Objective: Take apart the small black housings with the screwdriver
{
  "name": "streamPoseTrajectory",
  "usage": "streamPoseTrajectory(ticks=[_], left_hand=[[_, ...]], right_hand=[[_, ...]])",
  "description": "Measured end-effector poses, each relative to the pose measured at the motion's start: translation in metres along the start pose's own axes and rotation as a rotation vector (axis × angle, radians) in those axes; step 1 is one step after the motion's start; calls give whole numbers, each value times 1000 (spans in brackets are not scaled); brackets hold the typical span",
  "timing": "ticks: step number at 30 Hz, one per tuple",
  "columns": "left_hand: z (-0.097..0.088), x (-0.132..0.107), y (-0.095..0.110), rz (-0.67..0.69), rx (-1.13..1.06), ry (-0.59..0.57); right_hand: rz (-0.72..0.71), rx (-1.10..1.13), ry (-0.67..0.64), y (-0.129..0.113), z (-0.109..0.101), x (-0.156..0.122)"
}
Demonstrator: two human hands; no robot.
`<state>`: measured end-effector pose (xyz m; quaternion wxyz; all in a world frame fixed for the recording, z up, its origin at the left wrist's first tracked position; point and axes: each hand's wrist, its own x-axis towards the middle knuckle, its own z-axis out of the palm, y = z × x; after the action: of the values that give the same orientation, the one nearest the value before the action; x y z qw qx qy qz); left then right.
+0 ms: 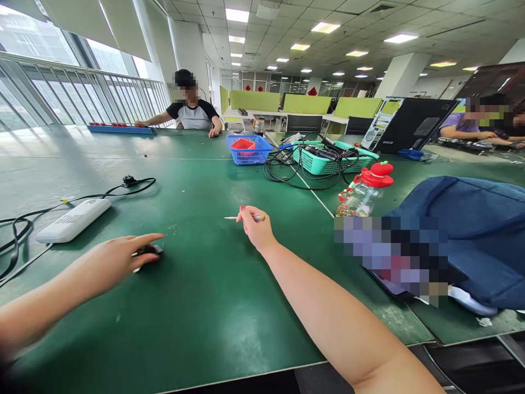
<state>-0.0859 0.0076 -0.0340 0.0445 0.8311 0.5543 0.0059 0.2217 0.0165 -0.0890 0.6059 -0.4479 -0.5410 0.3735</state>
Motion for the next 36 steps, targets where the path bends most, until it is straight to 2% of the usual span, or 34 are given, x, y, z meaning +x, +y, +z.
streamPoseTrajectory(ticks=[3, 5, 7, 9, 14, 19, 22, 26, 31, 36], left_hand=[[9, 38, 46, 157, -23, 92], [17, 60, 68, 215, -72, 144], [25, 75, 83, 223, -152, 155], [34, 83, 89, 233, -248, 161], [50, 87, 83, 230, -382, 172], [51, 91, 77, 249, -401, 125], [50, 93, 77, 272, -410, 120], [51, 94, 75, 286, -430, 122], [53, 95, 75, 279, -445, 127], [53, 95, 76, 262, -454, 142]], right_hand=[[-74, -116, -72, -2, 2, -3], [-154, -198, -106, -5, 3, -5], [-249, -280, -114, -8, 2, -5], [-321, -363, -94, -12, 2, -6], [-419, -485, -73, -19, 3, -12], [-561, -572, -246, -23, 8, -20], [-590, -598, -335, -23, 9, -21], [-615, -633, -332, -23, 9, -21], [-740, -641, -331, -22, 12, -22], [-735, -698, -320, -21, 15, -22]])
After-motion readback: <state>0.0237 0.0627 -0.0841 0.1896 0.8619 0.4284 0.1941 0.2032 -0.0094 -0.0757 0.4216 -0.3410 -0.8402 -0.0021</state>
